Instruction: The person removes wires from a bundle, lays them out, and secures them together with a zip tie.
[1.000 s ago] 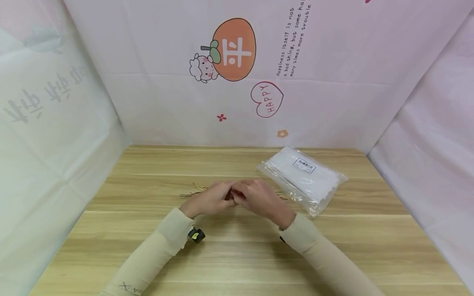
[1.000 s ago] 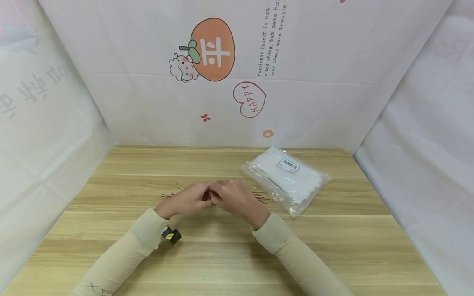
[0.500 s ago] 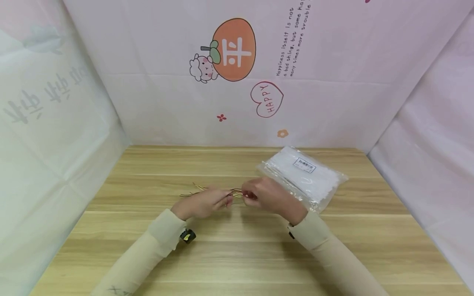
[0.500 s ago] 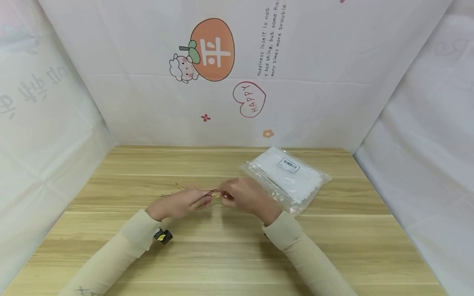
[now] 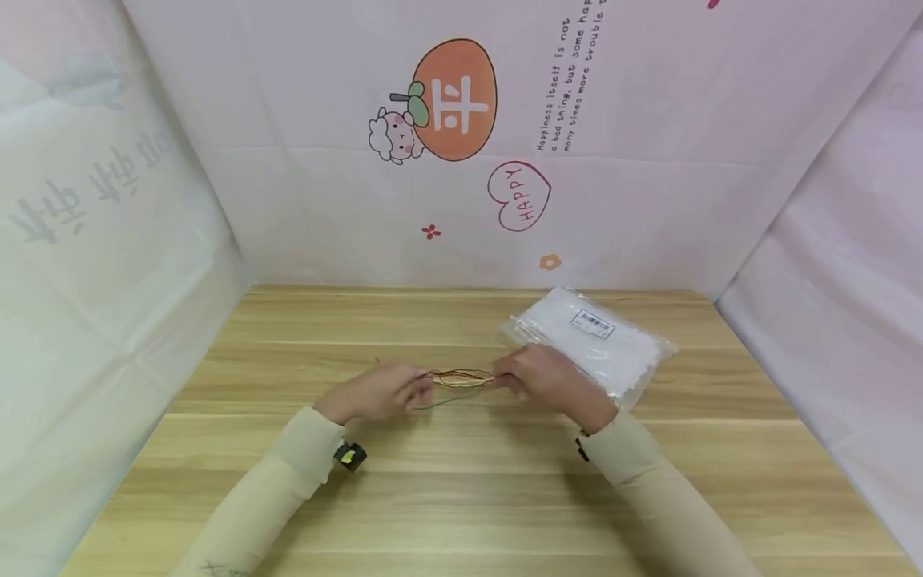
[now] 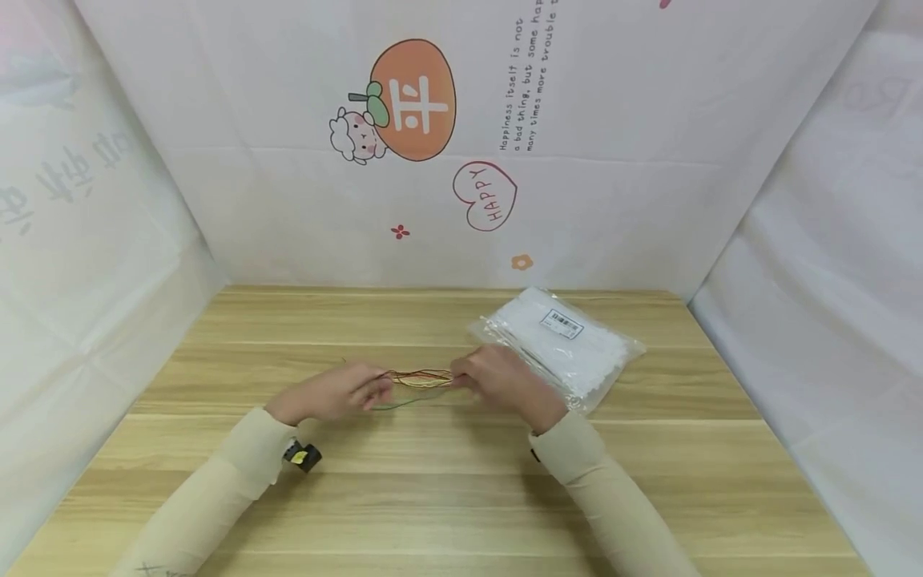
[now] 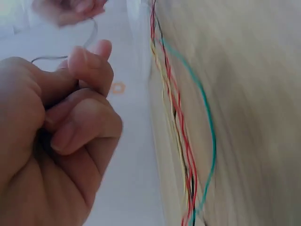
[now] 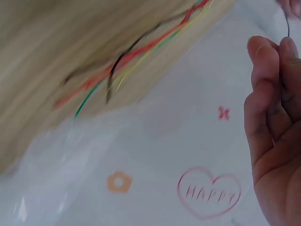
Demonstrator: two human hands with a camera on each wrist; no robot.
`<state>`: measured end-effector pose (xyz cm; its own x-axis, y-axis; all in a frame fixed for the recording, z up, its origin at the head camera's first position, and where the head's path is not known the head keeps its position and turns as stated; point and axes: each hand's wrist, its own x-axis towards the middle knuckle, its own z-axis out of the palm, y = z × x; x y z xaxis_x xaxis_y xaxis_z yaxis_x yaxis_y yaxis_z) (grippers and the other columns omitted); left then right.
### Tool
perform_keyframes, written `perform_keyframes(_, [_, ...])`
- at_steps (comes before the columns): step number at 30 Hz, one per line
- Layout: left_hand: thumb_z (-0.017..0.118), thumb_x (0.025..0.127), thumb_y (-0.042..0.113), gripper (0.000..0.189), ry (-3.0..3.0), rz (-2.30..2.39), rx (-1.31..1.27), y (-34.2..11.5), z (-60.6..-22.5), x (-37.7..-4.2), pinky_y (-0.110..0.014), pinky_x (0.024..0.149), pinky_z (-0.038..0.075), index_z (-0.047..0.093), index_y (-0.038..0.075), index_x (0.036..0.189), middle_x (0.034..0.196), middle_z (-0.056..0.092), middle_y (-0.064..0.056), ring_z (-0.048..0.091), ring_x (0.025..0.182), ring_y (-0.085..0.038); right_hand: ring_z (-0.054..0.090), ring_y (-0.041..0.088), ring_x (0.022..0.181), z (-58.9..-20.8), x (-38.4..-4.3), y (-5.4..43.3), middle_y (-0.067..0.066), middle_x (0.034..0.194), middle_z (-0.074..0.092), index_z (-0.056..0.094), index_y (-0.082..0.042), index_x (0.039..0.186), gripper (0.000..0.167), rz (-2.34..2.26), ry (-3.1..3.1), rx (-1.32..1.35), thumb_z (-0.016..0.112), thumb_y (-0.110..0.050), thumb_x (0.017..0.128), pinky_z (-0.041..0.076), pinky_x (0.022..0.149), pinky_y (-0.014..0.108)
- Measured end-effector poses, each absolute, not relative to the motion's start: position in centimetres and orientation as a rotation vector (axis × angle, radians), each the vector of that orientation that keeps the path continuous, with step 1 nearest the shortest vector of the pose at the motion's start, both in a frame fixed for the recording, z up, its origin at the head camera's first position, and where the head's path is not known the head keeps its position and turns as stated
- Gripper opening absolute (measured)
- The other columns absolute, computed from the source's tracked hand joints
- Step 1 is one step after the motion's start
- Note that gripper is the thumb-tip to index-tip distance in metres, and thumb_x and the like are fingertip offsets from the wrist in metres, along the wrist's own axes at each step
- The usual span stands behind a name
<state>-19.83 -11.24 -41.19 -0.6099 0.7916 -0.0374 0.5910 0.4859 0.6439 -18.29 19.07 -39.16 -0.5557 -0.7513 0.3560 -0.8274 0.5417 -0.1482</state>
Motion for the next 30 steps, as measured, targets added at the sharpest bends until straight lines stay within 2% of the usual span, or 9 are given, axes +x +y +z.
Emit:
perform_keyframes(4, [0.036, 0.116, 0.014, 0.038, 2.406, 0.882, 1.129, -13.7, -41.3, -20.1, -0.021, 0.058, 0.038, 0.066, 0.001, 0.098, 0.067, 0.049, 0.005, 0.038, 0.057, -0.002, 0.031, -0.003, 0.057, -38.8, -18.5, 21.1, -0.013, 0.060, 0.044, 0.060, -0.013, 0.071, 0.029, 0.476, -2.548, 1.271, 0.080, -0.006, 0.091, 0.035, 0.056, 0.019])
perform_keyframes(8, [0.033, 0.117, 0.018, 0.045, 2.332, 0.957, 1.213, -14.8, -41.1, -20.0, -0.022, 0.070, 0.045, 0.072, 0.000, 0.102, 0.055, 0.039, 0.012, 0.032, 0.048, 0.000, 0.029, -0.004, 0.058, -38.5, -18.5, 21.7, -0.015, 0.062, 0.039, 0.059, -0.013, 0.073, 0.029, 0.488, -2.543, 1.311, 0.076, -0.005, 0.095, 0.033, 0.057, 0.018])
perform_keyframes(11, [0.030, 0.118, 0.019, 0.048, 2.283, 1.039, 1.216, -15.5, -40.9, -20.0, -0.022, 0.070, 0.047, 0.071, -0.002, 0.106, 0.057, 0.044, 0.012, 0.035, 0.050, 0.001, 0.029, -0.003, 0.058, -38.6, -18.4, 22.0, -0.014, 0.062, 0.038, 0.058, -0.013, 0.074, 0.029, 0.474, -2.546, 1.311, 0.076, -0.004, 0.095, 0.033, 0.057, 0.018])
perform_keyframes(12, [0.030, 0.118, 0.019, 0.047, 2.281, 1.068, 1.197, -15.9, -40.7, -20.0, -0.022, 0.066, 0.045, 0.070, -0.002, 0.105, 0.059, 0.045, 0.011, 0.035, 0.052, 0.001, 0.030, -0.003, 0.058, -38.7, -18.3, 22.2, -0.014, 0.062, 0.038, 0.058, -0.013, 0.074, 0.029, 0.469, -2.556, 1.297, 0.076, -0.003, 0.094, 0.034, 0.056, 0.018])
perform_keyframes(14, [0.031, 0.118, 0.018, 0.045, 2.302, 1.106, 1.160, -16.9, -40.6, -19.9, -0.021, 0.058, 0.040, 0.068, -0.002, 0.102, 0.064, 0.047, 0.009, 0.036, 0.054, 0.001, 0.030, -0.003, 0.057, -38.8, -18.2, 22.7, -0.014, 0.061, 0.040, 0.059, -0.013, 0.073, 0.029, 0.448, -2.592, 1.258, 0.076, 0.000, 0.093, 0.034, 0.056, 0.018])
perform_keyframes(18, [0.038, 0.116, 0.016, 0.045, 2.382, 1.097, 1.152, -18.8, -40.4, -19.9, -0.022, 0.060, 0.042, 0.067, -0.001, 0.086, 0.072, 0.053, 0.004, 0.038, 0.057, 0.000, 0.029, -0.002, 0.057, -38.9, -18.2, 23.8, -0.014, 0.061, 0.044, 0.059, -0.014, 0.071, 0.032, 0.424, -2.669, 1.190, 0.069, 0.008, 0.092, 0.034, 0.057, 0.019])
perform_keyframes(21, [0.043, 0.115, 0.020, 0.044, 2.404, 1.077, 1.141, -19.6, -40.2, -19.9, -0.021, 0.059, 0.042, 0.070, 0.002, 0.086, 0.075, 0.060, 0.000, 0.042, 0.059, -0.001, 0.031, -0.003, 0.057, -38.8, -18.3, 24.3, -0.014, 0.062, 0.046, 0.059, -0.014, 0.071, 0.032, 0.435, -2.694, 1.180, 0.066, 0.008, 0.093, 0.035, 0.058, 0.020])
perform_keyframes(26, [0.047, 0.114, 0.019, 0.035, 2.386, 1.117, 1.106, -20.4, -40.4, -19.8, -0.020, 0.052, 0.038, 0.072, 0.004, 0.095, 0.071, 0.064, -0.011, 0.043, 0.057, 0.000, 0.034, -0.003, 0.057, -38.8, -18.3, 24.5, -0.015, 0.064, 0.048, 0.060, -0.014, 0.072, 0.030, 0.444, -2.714, 1.188, 0.063, 0.008, 0.092, 0.037, 0.057, 0.020])
perform_keyframes(30, [0.047, 0.114, 0.016, 0.036, 2.394, 1.105, 1.132, -20.7, -40.7, -19.8, -0.020, 0.051, 0.036, 0.071, 0.004, 0.090, 0.066, 0.060, -0.007, 0.041, 0.055, 0.001, 0.034, -0.001, 0.058, -38.8, -18.4, 24.7, -0.015, 0.064, 0.047, 0.060, -0.016, 0.073, 0.032, 0.422, -2.739, 1.177, 0.055, 0.014, 0.084, 0.037, 0.058, 0.020])
